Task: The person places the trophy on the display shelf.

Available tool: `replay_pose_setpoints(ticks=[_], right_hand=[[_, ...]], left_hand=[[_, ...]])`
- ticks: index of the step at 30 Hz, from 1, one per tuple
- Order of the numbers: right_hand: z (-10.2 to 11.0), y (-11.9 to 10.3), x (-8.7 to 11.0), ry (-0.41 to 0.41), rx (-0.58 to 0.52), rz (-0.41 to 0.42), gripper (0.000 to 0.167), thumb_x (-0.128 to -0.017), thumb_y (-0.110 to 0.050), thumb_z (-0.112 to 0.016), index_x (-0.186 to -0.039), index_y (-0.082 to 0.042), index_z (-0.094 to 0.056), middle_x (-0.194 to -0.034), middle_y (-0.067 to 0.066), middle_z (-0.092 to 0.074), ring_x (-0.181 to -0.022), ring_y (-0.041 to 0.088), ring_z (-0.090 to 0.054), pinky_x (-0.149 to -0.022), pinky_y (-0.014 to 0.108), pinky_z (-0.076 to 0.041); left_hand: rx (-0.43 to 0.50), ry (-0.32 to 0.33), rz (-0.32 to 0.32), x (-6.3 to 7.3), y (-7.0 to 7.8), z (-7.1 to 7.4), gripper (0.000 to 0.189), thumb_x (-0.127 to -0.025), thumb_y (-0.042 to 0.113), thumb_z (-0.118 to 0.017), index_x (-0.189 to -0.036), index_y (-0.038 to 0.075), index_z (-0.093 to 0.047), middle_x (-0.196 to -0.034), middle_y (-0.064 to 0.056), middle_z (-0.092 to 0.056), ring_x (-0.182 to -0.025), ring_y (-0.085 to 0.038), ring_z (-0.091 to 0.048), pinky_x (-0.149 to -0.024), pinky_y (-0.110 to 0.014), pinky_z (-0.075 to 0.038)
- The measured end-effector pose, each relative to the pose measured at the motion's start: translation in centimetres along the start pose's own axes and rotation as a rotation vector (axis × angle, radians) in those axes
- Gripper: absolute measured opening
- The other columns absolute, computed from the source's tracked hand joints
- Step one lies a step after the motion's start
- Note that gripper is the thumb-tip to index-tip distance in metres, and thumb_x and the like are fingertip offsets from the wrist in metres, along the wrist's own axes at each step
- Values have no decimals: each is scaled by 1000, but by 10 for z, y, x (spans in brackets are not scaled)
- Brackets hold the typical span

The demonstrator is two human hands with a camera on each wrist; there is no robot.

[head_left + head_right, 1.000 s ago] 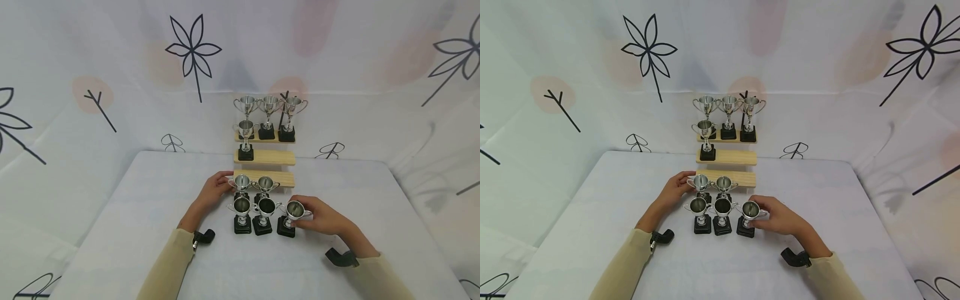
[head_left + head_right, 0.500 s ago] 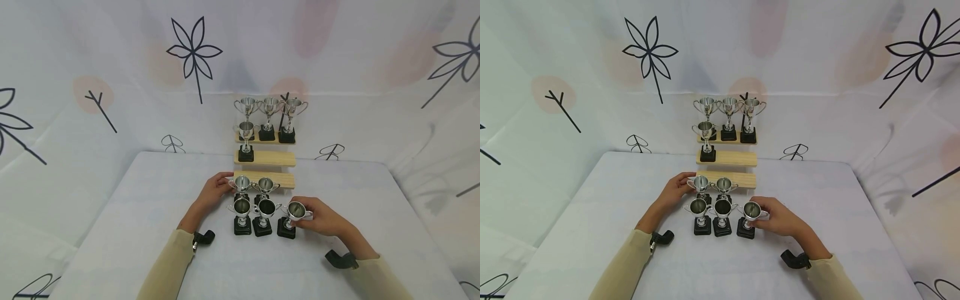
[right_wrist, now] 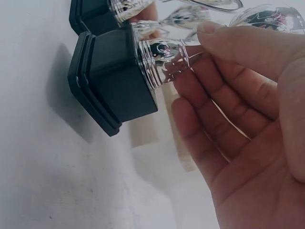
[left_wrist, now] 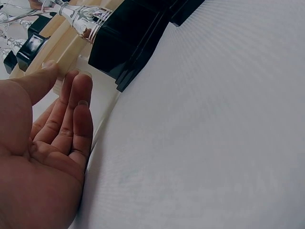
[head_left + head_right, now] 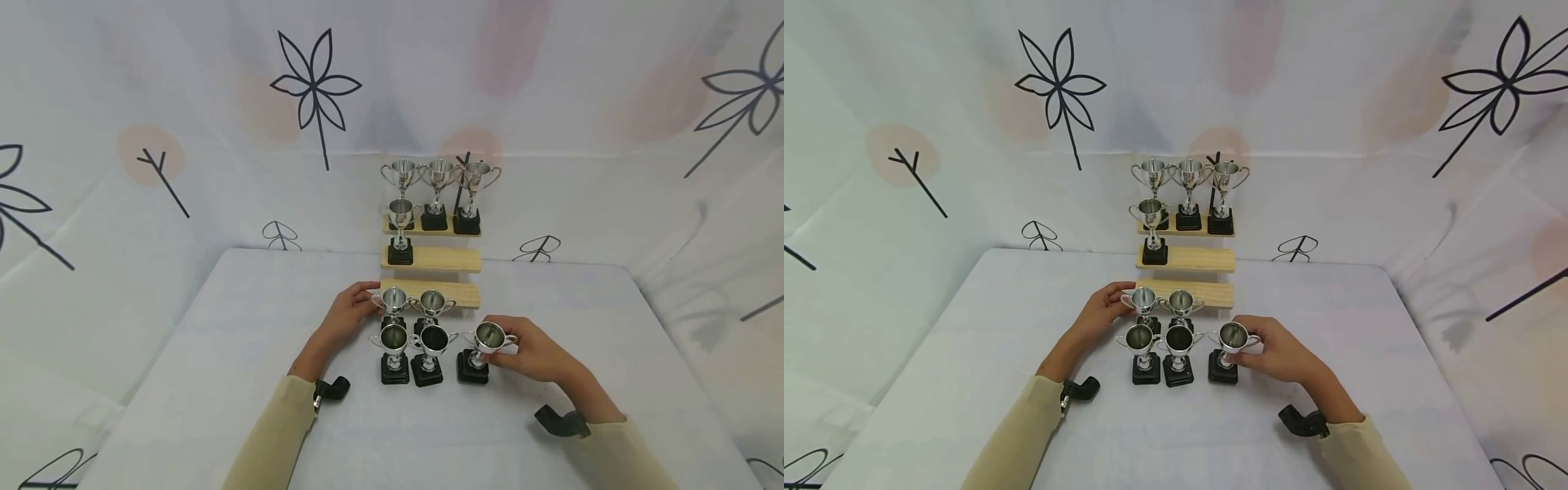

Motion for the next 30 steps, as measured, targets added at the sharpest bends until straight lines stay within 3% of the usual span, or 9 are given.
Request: replay_pose_setpoints(ticks=[7,15,23,30], right_hand=[[8,-2,3,75,22,-34,33,-86,-8,-88,-108,-26,-73,-99,-11,-73,-96,11,-67,-86,53,-53],[18,-5,4,158,82,-28,37,-87,-7,-88,-118,-22,-73,-108,-9,-74,-99,8,-66,-78,41,-55],[26,-10,-2,206,67,51,39,-84,3,-87,-117,-15,-73,-103,-4,-75,-94,9,-68,-91,26,-54],[28,-13,-7,272,84,29,37,-87,3,-84,-118,-15,-74,-105,-5,-76,-98,11,-70,-95,19,-50]], left_hand=[[3,-3,0,0,0,0,46,-104,15,-69,-148,8,-56,-103,-8,-76,-94,-19,-74,-88,-30,-51],[1,-1,-2,0,0,0,45,-105,15,-68,-148,8,-56,-102,-8,-75,-93,-17,-73,-88,-28,-50],[6,-9,-12,0,2,1,46,-105,15,-69,-148,6,-56,-101,-9,-75,-93,-18,-73,-90,-28,-51],[0,-16,-13,0,0,1,46,-105,15,-68,-149,6,-55,-100,-9,-75,-93,-18,-73,-87,-28,-51]])
Point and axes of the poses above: each hand's wrist, its own x-axis away from the middle knuckle, its own z-axis out of the back of the hand, y = z × x, the point moved 3 cm from there along -x, towards the middle knuckle
